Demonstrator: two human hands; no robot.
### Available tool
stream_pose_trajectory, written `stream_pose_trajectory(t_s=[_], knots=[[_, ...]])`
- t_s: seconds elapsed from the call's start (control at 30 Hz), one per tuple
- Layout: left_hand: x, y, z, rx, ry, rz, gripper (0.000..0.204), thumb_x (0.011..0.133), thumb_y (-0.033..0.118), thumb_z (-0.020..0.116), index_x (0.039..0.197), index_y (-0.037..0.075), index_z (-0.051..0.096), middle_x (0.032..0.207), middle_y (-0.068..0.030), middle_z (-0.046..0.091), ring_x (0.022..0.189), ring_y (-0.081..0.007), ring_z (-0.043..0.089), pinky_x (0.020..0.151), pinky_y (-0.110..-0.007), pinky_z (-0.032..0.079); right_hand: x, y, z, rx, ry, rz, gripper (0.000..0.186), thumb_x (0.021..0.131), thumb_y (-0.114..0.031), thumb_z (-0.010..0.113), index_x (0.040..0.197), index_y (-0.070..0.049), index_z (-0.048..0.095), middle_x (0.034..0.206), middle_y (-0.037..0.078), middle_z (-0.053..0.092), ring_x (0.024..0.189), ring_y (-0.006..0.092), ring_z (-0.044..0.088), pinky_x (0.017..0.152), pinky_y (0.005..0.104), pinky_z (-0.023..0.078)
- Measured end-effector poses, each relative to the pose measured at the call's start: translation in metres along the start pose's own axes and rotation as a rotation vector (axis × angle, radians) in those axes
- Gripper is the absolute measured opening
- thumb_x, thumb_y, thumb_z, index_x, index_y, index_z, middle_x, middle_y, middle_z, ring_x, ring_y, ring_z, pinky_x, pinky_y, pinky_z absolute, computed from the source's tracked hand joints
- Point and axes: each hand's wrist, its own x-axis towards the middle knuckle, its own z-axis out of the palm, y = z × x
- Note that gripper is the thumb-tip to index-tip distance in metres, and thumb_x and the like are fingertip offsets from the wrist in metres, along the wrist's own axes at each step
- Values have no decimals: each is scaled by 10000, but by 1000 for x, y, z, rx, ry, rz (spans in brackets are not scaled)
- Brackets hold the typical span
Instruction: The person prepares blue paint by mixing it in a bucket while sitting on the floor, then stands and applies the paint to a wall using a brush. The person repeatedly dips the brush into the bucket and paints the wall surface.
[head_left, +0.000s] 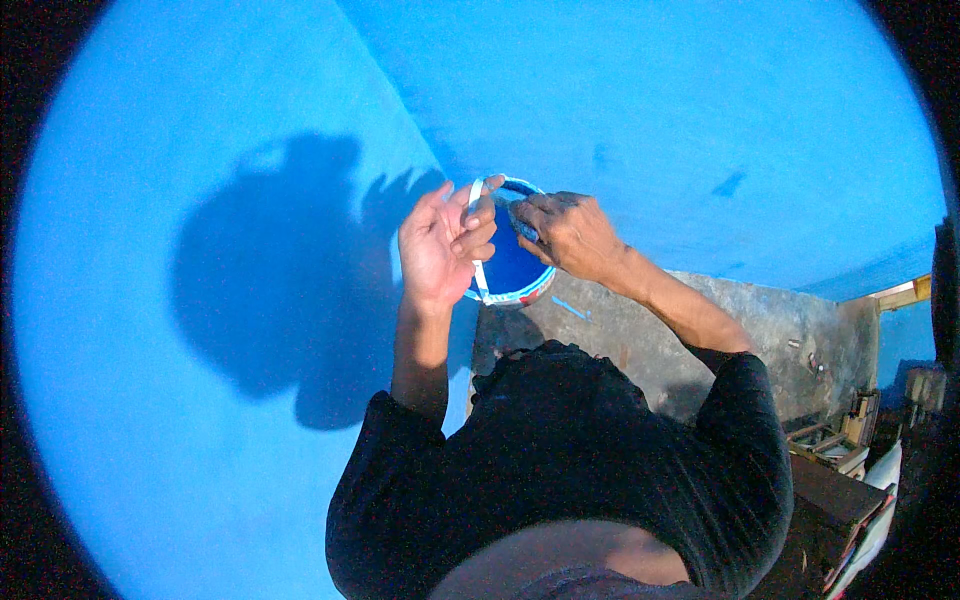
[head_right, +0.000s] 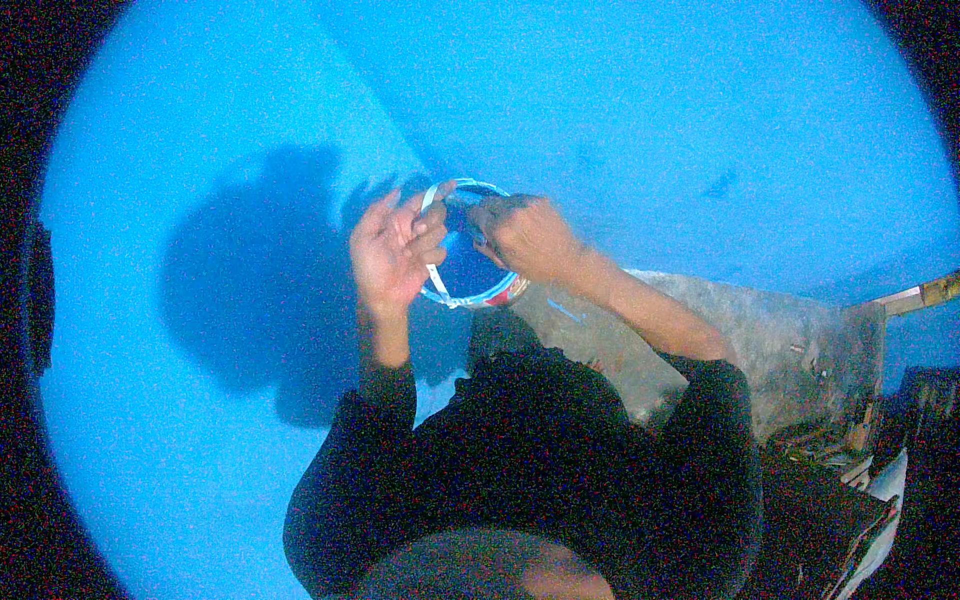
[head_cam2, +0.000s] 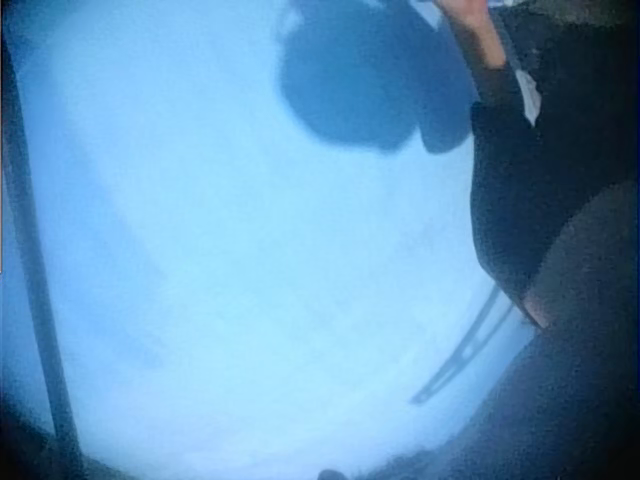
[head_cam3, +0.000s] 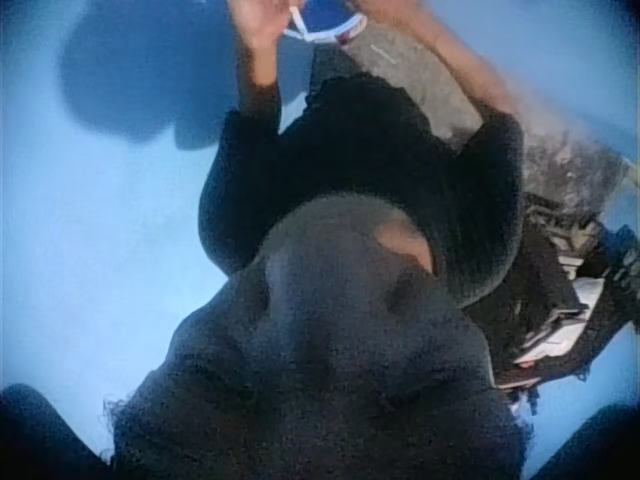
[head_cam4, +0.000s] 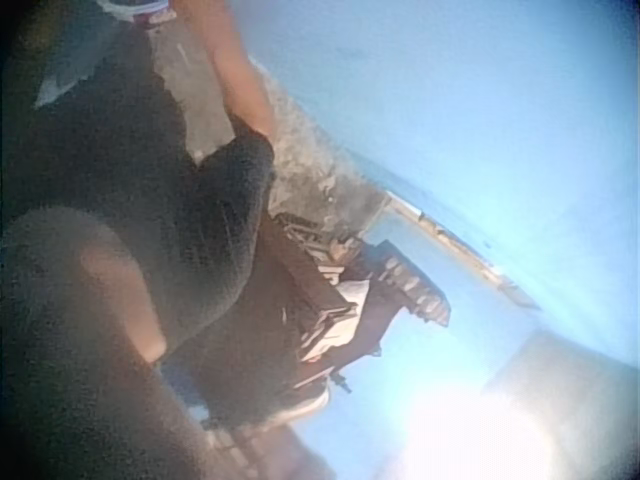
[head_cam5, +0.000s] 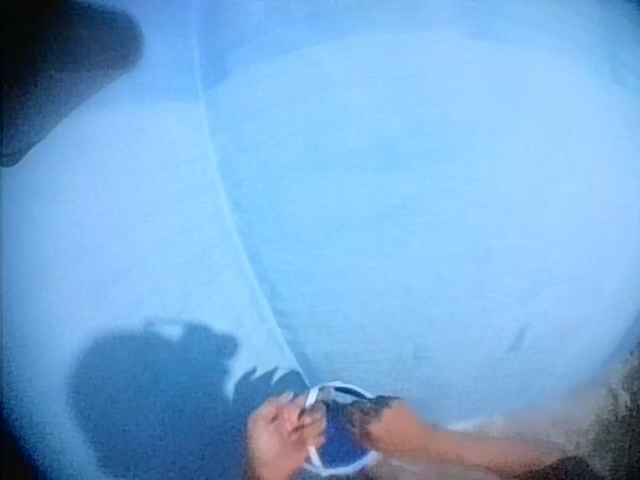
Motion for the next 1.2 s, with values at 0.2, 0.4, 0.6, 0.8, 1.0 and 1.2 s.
stream_pose_trajectory(t_s=[0.2, 0.4, 0.6, 0.8, 1.0, 1.2], knots=[[8, -5, -11, 41, 6, 38, 583, 949, 397, 408, 1270, -89, 437, 716, 28, 374, 485, -45, 272, 467, -208, 231, 2, 6, 3, 369, -40, 311, 195, 771, -219, 683, 884, -61, 682, 701, 134, 674, 604, 325, 650, 578, 430, 510], [13, -8, -22, 27, -35, -2, 587, 950, 405, 400, 1268, -87, 437, 714, 27, 376, 485, -44, 271, 469, -207, 226, -2, 17, 36, 947, -179, 512, 163, 810, -142, 684, 887, -2, 713, 717, 53, 695, 623, 66, 592, 530, 279, 457], [12, -6, -23, 19, -8, -10, 588, 950, 407, 402, 1268, -87, 435, 713, 23, 377, 482, -47, 273, 463, -210, 228, 4, 10, 20, 398, 33, 199, 186, 811, -164, 682, 911, -8, 705, 758, 130, 705, 635, 247, 671, 574, 342, 505], [6, -5, -12, 16, 17, 15, 582, 946, 394, 412, 1269, -90, 432, 713, 17, 386, 479, -52, 278, 469, -216, 233, 3, 10, 14, 197, 117, 36, 171, 791, -166, 682, 877, -19, 702, 772, 138, 700, 641, 350, 654, 567, 402, 501], [10, -8, -14, 28, 41, 51, 578, 946, 396, 405, 1261, -88, 435, 710, 22, 389, 477, -50, 280, 462, -214, 234, 2, 14, 14, 625, -248, 397, 163, 792, -168, 687, 852, -18, 710, 718, 124, 693, 594, 154, 640, 533, 332, 479], [2, -12, -21, 54, 183, 95, 569, 944, 413, 399, 1258, -58, 453, 694, 31, 389, 466, -53, 292, 457, -207, 251, 7, 18, 34, 636, -153, 321, 223, 818, -209, 683, 923, -15, 717, 692, 130, 682, 540, 114, 593, 501, 310, 466]])
